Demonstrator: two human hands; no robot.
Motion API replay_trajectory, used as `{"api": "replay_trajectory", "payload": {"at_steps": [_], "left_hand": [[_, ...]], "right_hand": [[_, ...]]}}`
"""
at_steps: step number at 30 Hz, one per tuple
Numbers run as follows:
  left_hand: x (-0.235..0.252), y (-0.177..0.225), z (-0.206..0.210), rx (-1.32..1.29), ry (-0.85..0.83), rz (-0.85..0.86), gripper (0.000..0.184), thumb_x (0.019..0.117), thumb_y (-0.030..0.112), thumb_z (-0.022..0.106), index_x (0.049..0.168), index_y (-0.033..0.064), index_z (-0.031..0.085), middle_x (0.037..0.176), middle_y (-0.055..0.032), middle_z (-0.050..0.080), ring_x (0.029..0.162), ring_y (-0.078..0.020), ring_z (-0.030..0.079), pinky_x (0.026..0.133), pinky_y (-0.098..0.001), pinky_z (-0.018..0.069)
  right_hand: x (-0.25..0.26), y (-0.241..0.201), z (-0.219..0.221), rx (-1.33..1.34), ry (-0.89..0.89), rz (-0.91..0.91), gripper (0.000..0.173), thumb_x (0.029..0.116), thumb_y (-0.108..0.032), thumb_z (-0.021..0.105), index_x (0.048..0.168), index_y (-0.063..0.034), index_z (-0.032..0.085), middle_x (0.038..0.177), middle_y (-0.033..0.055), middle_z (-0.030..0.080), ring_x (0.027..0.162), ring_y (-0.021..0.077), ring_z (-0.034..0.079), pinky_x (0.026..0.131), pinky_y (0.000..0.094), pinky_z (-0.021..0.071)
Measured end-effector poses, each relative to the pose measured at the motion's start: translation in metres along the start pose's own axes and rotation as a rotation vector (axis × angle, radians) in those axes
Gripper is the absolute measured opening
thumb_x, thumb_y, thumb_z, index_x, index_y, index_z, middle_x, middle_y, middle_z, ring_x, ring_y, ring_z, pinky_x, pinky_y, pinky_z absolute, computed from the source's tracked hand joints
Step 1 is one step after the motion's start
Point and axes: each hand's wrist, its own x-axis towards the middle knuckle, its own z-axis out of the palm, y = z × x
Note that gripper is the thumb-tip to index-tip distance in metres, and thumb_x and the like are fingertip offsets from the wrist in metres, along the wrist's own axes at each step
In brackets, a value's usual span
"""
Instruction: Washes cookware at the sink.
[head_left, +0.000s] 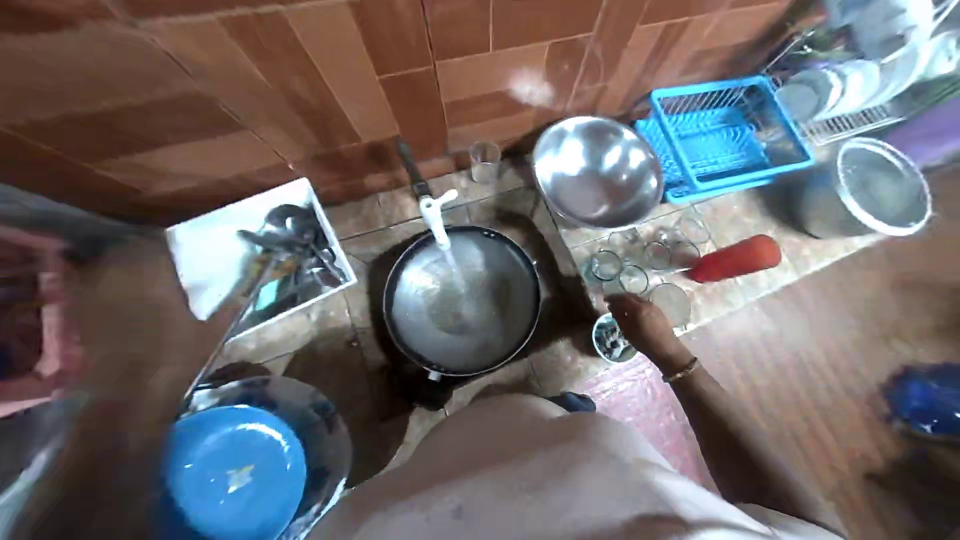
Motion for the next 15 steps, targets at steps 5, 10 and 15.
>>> {"api": "replay_trajectory", "payload": {"at_steps": [5, 10, 15], "left_hand": [[-0.07, 0.037, 0.145, 0.096, -0.483, 0.476, 0.045, 0.0957, 0.007, 0.063, 0.141, 0.0118, 0.062, 0.15, -0.0195, 0.053, 0.142, -0.0458, 0.043, 0.111, -0.0724, 0.028], [-0.115, 0.042, 0.202, 0.143, -0.78, 0.475, 0.072, 0.0894, 0.003, 0.067, 0.157, 0.0144, 0.043, 0.165, -0.0161, 0.033, 0.152, -0.0475, 0.022, 0.116, -0.077, 0.0101], [-0.118, 0.043, 0.226, 0.158, -0.728, 0.63, 0.089, 0.0786, -0.002, 0.076, 0.158, 0.0138, 0.039, 0.164, -0.0127, 0.037, 0.155, -0.0382, 0.023, 0.12, -0.0737, 0.0066]], "right_hand": [[-0.014, 0.011, 0.037, -0.234, -0.375, 0.177, 0.047, 0.0985, -0.016, 0.062, 0.145, -0.0123, 0.057, 0.149, 0.0263, 0.049, 0.136, 0.0498, 0.048, 0.099, 0.0678, 0.0486], [-0.011, 0.025, 0.06, -0.238, -0.336, 0.141, 0.045, 0.0981, -0.014, 0.062, 0.143, -0.015, 0.06, 0.154, 0.02, 0.047, 0.141, 0.0459, 0.043, 0.101, 0.0621, 0.0502], [-0.008, 0.045, 0.071, -0.205, -0.208, 0.001, 0.033, 0.0974, -0.008, 0.06, 0.129, -0.003, 0.067, 0.138, 0.0228, 0.06, 0.132, 0.0425, 0.055, 0.102, 0.0588, 0.0507]]}}
